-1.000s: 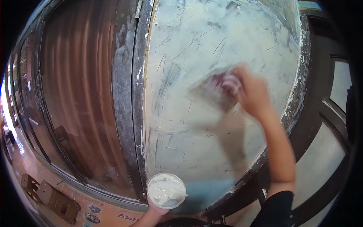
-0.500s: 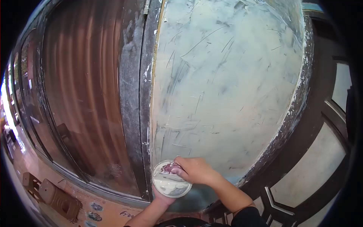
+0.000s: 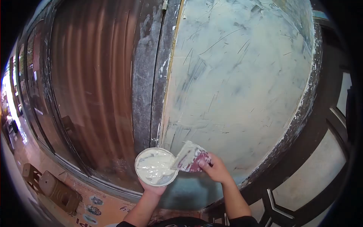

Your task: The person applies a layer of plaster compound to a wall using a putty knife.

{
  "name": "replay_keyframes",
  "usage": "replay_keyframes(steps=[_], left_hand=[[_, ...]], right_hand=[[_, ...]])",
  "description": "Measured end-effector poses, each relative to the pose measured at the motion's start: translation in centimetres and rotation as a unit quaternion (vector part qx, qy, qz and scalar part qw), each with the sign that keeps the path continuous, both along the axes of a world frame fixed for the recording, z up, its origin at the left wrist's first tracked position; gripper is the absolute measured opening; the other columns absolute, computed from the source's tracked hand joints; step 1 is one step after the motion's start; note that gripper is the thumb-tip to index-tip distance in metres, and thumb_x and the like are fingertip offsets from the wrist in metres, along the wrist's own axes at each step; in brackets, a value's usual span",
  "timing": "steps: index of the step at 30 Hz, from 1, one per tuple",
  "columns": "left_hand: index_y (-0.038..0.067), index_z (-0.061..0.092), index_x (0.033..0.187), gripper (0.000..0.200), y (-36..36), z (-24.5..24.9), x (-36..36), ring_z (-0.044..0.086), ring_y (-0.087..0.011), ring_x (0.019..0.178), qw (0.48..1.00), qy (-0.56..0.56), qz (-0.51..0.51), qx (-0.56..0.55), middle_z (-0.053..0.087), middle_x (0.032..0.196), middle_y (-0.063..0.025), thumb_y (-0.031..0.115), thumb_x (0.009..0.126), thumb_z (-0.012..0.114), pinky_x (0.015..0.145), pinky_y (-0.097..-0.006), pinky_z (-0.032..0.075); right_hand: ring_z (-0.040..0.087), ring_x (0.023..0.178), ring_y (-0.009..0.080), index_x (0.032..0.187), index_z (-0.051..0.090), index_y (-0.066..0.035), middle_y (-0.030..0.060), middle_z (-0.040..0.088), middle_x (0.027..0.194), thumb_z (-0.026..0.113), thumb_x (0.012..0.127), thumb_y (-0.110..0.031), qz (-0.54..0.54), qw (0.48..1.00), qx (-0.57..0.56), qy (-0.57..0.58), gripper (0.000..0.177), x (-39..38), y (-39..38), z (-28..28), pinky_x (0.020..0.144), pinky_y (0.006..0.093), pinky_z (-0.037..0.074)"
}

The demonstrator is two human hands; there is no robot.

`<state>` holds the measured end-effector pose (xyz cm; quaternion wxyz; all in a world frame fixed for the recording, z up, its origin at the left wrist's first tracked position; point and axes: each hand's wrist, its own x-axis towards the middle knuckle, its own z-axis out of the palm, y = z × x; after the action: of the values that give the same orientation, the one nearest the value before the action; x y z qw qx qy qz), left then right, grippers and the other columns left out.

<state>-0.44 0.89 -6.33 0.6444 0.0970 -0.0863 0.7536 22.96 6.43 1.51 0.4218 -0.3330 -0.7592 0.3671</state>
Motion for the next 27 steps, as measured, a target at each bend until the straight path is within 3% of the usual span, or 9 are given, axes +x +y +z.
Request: replay_keyframes(steps=[2,8,12,14,16,19,22,24,27], left_hand=[[0.011,0.049,0.143,0.064,0.3,0.1,-0.4,0.045,-0.0424,0.135,0.999,0.012,-0.001,0.048,0.047,0.149,-0.0155,0.056,0.099,0.037,0.112,-0.0646,0.033],[0.016,0.048,0.144,0.067,0.1,-0.2,-0.8,0.043,-0.0435,0.136,1.000,-0.009,-0.020,-0.014,0.046,0.150,-0.0136,0.060,0.095,0.038,0.109,-0.0732,0.030],[0.018,0.049,0.143,0.066,-0.9,-1.4,-1.2,0.044,-0.0434,0.136,1.000,0.003,-0.012,-0.012,0.046,0.150,-0.0128,0.062,0.094,0.039,0.107,-0.0765,0.029],[0.019,0.049,0.143,0.066,-1.0,-1.5,-1.7,0.043,-0.0435,0.136,0.999,0.033,-0.007,-0.007,0.045,0.150,-0.0128,0.062,0.094,0.039,0.107,-0.0767,0.029],[0.019,0.048,0.144,0.067,-1.4,-2.2,-1.9,0.043,-0.0438,0.136,0.999,0.019,-0.021,-0.026,0.045,0.151,-0.0127,0.062,0.094,0.039,0.106,-0.0771,0.029],[0.019,0.045,0.146,0.068,-1.3,-2.9,-2.0,0.041,-0.0433,0.138,0.999,0.011,-0.039,-0.026,0.043,0.153,-0.0124,0.063,0.095,0.038,0.110,-0.0758,0.025],[0.018,0.044,0.148,0.069,-1.9,-3.2,-2.4,0.039,-0.0428,0.140,0.998,0.037,-0.040,-0.027,0.041,0.154,-0.0118,0.063,0.095,0.038,0.112,-0.0751,0.023],[0.018,0.043,0.148,0.070,-1.9,-3.5,-2.7,0.039,-0.0425,0.140,0.998,0.038,-0.034,-0.020,0.041,0.155,-0.0115,0.063,0.095,0.038,0.112,-0.0748,0.022],[0.017,0.043,0.148,0.070,-2.0,-4.6,-3.1,0.038,-0.0422,0.140,0.998,0.041,-0.036,-0.025,0.040,0.155,-0.0112,0.063,0.095,0.038,0.112,-0.0747,0.022]], right_hand=[[0.056,0.075,0.0105,0.104,0.062,-0.001,0.0035,0.064,0.081,0.065,0.097,-0.026,-0.037,0.998,0.059,-0.010,0.026,-1.5,0.5,2.5,0.069,0.0306,0.049],[0.058,0.061,0.0172,0.101,0.065,-0.001,0.0088,0.065,0.069,0.065,0.095,-0.025,-0.204,0.949,0.229,-0.077,0.025,-7.0,2.6,11.9,0.062,0.0338,0.049],[0.056,0.058,0.0185,0.097,0.064,0.000,0.0108,0.063,0.067,0.064,0.096,-0.024,-0.246,0.948,0.197,-0.036,0.024,-4.4,2.7,12.0,0.059,0.0340,0.047],[0.054,0.056,0.0225,0.092,0.062,0.001,0.0137,0.060,0.065,0.064,0.096,-0.026,-0.174,0.970,0.158,0.066,0.027,-3.6,1.8,11.4,0.057,0.0335,0.045],[0.052,0.055,0.0258,0.093,0.062,0.001,0.0157,0.059,0.066,0.063,0.096,-0.027,-0.163,0.973,0.157,0.053,0.027,-4.8,1.9,11.6,0.057,0.0333,0.044],[0.055,0.056,0.0274,0.094,0.063,0.000,0.0178,0.060,0.066,0.064,0.095,-0.026,-0.194,0.953,0.205,-0.108,0.026,-7.4,2.9,12.9,0.059,0.0365,0.045],[0.057,0.057,0.0287,0.092,0.063,0.001,0.0182,0.061,0.067,0.064,0.094,-0.026,-0.241,0.933,0.263,-0.054,0.026,-5.0,3.4,11.9,0.059,0.0369,0.046],[0.059,0.058,0.0263,0.094,0.064,0.001,0.0176,0.063,0.069,0.065,0.095,-0.026,-0.247,0.943,0.208,-0.073,0.027,-3.7,1.4,11.5,0.061,0.0359,0.047],[0.059,0.059,0.0221,0.093,0.064,0.000,0.0173,0.063,0.069,0.065,0.095,-0.027,-0.166,0.968,0.189,-0.010,0.027,-4.8,0.6,9.1,0.061,0.0365,0.048]])
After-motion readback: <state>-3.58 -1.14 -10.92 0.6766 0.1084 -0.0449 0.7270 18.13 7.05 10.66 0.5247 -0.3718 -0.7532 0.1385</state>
